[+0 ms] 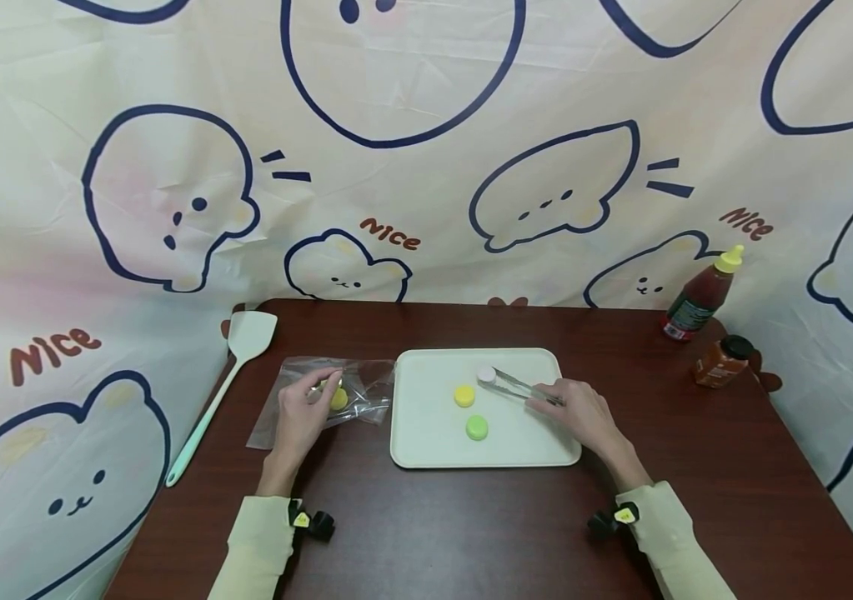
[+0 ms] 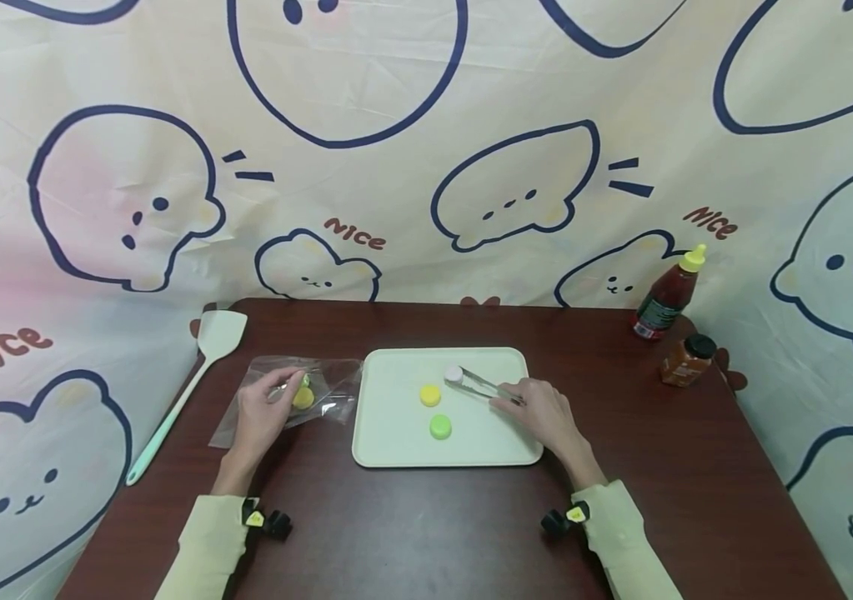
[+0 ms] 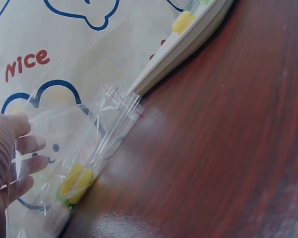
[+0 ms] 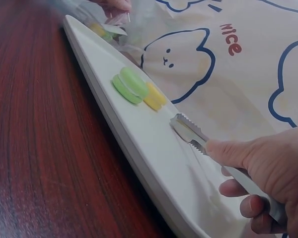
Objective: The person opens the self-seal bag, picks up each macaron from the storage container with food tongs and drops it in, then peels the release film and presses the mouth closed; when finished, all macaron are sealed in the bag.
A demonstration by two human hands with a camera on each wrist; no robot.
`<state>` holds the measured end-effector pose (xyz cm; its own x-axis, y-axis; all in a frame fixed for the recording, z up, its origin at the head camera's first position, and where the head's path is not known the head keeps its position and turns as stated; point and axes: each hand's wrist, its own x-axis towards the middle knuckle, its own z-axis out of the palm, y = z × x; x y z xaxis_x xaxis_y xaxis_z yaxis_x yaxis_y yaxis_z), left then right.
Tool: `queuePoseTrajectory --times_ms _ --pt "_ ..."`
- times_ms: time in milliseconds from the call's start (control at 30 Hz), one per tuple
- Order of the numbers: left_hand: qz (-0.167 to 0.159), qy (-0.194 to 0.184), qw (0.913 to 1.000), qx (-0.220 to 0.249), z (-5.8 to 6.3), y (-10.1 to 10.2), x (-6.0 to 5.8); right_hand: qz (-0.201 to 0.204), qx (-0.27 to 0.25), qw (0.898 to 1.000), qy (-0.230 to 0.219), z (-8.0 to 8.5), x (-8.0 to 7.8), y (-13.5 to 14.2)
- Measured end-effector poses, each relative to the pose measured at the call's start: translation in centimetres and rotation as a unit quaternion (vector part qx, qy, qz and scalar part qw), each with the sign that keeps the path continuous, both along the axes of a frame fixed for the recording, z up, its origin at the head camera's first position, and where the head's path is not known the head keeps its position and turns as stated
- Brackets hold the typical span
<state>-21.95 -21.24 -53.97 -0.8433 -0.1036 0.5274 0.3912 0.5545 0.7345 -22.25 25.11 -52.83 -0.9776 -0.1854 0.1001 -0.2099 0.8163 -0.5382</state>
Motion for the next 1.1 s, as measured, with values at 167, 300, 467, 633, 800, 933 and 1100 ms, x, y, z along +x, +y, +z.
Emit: queuePoseTrajectory --times_ms 167,300,467,633,800,933,1100 --pt "0.002 0.001 1.0 0.0 0.0 0.0 0.0 0.005 -0.006 1.0 0.004 0.0 0.0 0.1" --pt "0.002 0.005 1.0 0.0 0.0 -0.1 0.0 0.006 -0.015 1.0 0.007 0.0 -0.1 0.1" --pt "0.003 0.007 1.0 -0.002 0.0 -0.1 0.0 0.006 -0.023 1.0 0.018 -0.1 -0.2 0.1" --pt "0.0 0.006 1.0 0.001 0.0 -0.1 0.0 0.008 -0.025 0.999 0.019 0.1 -0.4 -0.1" --pt "-0.001 0.011 0.9999 0.001 0.0 -0.1 0.0 0.015 -0.025 0.999 0.024 0.5 -0.5 -0.6" --pt "0.0 0.01 0.9999 -0.001 0.1 0.0 0.0 0.021 -0.028 0.999 0.031 0.8 -0.6 -1.2" --pt "0.001 0.005 1.0 -0.003 0.1 -0.1 0.1 0.027 -0.033 0.999 0.018 1.0 -0.9 -2.5"
